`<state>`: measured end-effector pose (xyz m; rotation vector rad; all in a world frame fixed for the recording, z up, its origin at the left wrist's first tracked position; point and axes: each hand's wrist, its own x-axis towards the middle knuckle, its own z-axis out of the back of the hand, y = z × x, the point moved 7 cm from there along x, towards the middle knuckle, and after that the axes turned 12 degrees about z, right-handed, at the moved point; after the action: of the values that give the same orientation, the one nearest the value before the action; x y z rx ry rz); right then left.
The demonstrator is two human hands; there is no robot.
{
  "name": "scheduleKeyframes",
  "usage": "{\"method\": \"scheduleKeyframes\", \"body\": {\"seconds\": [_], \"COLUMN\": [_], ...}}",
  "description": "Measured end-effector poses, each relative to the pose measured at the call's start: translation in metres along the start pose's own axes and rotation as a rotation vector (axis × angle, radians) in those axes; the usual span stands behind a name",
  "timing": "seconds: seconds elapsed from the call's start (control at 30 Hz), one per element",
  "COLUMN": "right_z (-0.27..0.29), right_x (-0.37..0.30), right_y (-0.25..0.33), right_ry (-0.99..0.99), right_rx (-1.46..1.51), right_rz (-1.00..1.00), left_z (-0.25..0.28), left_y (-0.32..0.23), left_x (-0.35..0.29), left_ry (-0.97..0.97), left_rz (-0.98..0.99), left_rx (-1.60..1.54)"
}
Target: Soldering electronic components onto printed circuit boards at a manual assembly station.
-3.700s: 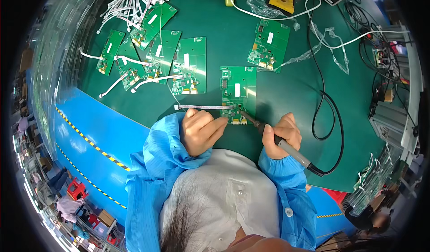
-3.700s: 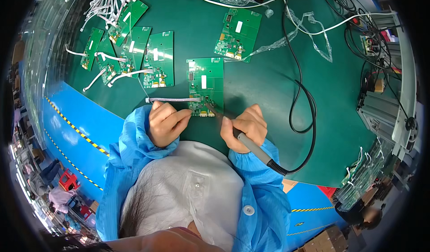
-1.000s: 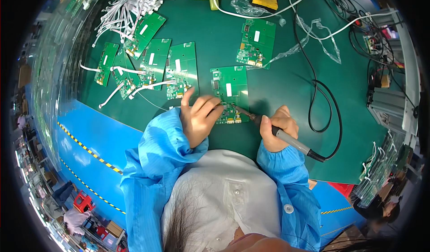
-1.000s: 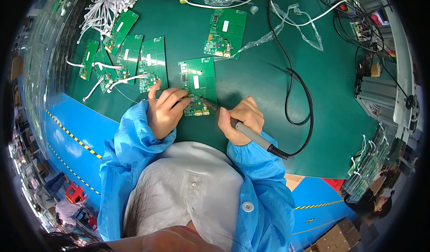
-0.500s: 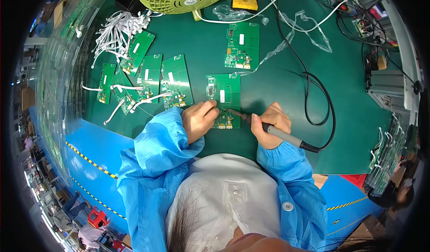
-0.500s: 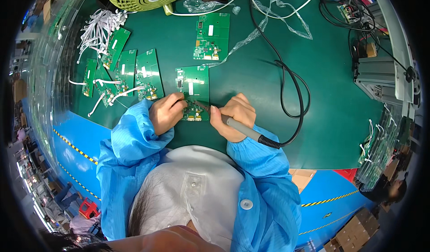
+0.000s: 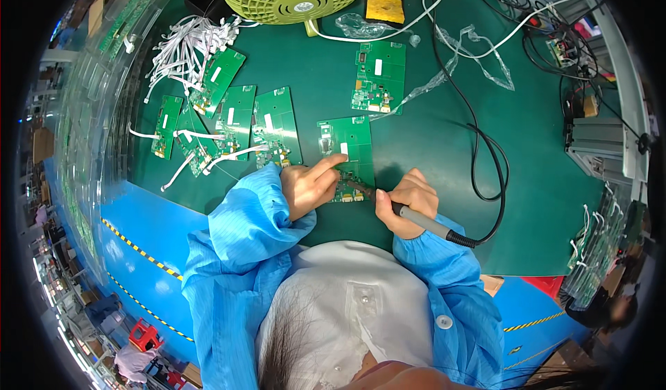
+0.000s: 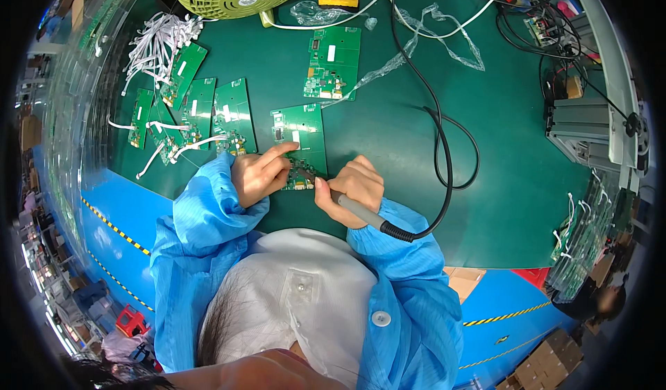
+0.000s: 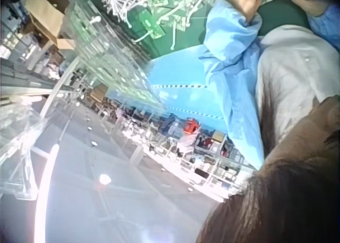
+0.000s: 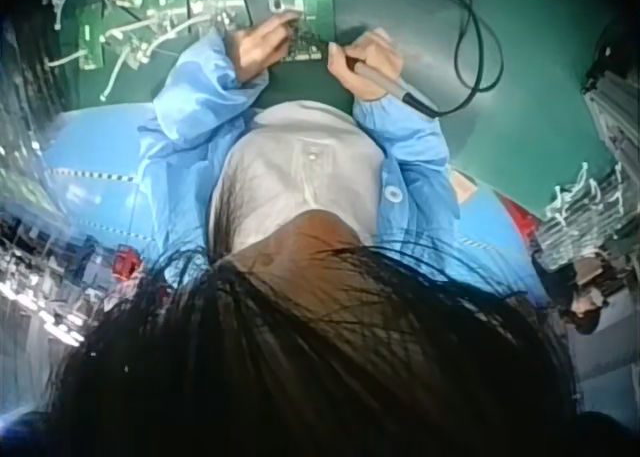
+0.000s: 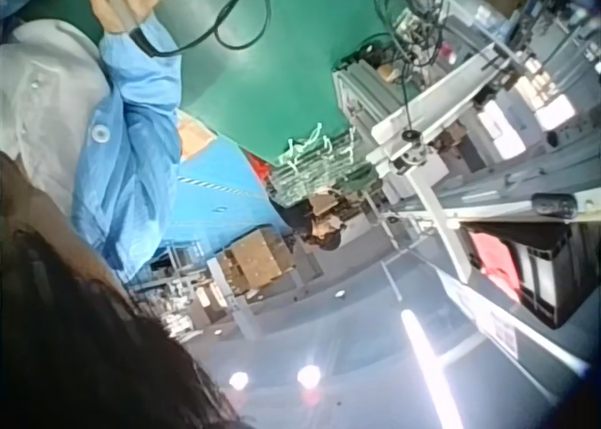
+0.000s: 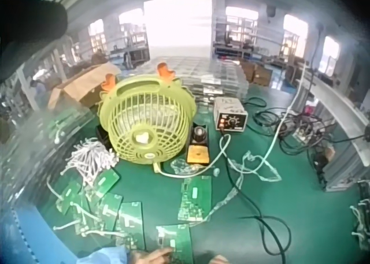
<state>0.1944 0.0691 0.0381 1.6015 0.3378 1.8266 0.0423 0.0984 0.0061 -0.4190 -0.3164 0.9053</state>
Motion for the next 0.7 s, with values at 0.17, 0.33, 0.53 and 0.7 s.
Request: {"method": "scheduleKeyframes", "body": {"seconds": [0.17, 0.33, 0.53, 0.7], "right_z": [-0.0044, -0.006, -0.0073, -0.0076], "right_x": [-0.0003, -0.0007, -0.002, -0.0037], "right_y": [0.0012, 0.001, 0.0001, -0.0005], "right_ry": [0.03, 0.038, 0.048, 0.051], "right_rx": [-0.001, 0.003, -0.002, -0.008], "right_rz": [0.018, 0.018, 0.013, 0.009], "left_z": [0.0013, -0.0013, -0.0024, -0.0032], "left_y": [-0.0031, -0.0024, -0.0009, -0.0014], "left_x": [0.0, -0.002, -0.0031, -0.0035], "left_ry": [-0.083, -0.115, -0.159, -0.159], "left_rz": [0.006, 0.062, 0.094, 0.103], "left_rx": [0.022, 0.032, 0.015, 0.01]}}
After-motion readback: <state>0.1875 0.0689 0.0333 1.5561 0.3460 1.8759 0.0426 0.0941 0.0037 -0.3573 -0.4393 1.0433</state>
